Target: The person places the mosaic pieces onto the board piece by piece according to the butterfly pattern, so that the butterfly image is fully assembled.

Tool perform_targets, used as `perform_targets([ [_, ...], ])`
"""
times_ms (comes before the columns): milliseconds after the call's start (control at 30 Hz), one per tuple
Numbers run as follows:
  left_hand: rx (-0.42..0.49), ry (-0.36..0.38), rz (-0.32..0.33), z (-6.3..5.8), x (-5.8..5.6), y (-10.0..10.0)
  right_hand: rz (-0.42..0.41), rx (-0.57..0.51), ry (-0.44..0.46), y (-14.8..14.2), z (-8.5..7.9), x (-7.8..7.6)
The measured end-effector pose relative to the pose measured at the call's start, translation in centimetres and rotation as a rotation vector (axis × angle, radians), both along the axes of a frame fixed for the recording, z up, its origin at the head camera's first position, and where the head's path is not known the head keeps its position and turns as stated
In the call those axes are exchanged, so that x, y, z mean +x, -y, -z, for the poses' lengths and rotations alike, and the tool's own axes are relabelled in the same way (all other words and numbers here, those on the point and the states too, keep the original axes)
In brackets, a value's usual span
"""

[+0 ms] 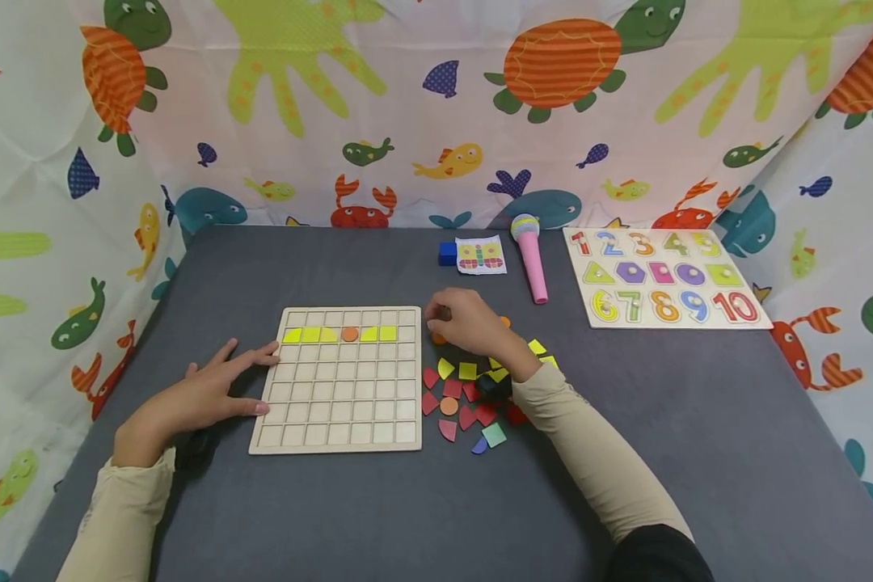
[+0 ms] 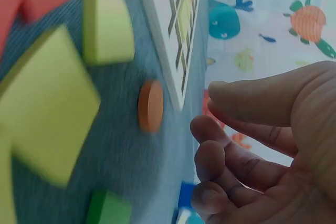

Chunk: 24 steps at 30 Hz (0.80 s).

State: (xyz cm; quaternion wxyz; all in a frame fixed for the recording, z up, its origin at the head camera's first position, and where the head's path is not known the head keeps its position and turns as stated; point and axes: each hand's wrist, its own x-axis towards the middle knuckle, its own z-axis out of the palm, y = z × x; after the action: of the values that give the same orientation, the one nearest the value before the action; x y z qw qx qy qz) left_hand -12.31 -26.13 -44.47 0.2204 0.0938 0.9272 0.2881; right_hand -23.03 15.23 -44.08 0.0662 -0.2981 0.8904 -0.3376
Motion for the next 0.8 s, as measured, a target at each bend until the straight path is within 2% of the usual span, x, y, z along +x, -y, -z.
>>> perform_targets([
  [433, 0.007, -0.001, 0.000, 0.1, 0.0, 0.1, 0.101, 0.086, 0.054, -5.3, -0.5, 1.1],
  [667, 0.003, -0.003, 0.001, -0.1, 0.1, 0.0, 0.087, 0.113, 0.046, -7.8, -0.4, 1.9],
  [800, 0.008, -0.004, 0.002, -0.1, 0.1, -0.1, 0.084, 0.164, 0.041, -8.7, -0.2, 2.2],
])
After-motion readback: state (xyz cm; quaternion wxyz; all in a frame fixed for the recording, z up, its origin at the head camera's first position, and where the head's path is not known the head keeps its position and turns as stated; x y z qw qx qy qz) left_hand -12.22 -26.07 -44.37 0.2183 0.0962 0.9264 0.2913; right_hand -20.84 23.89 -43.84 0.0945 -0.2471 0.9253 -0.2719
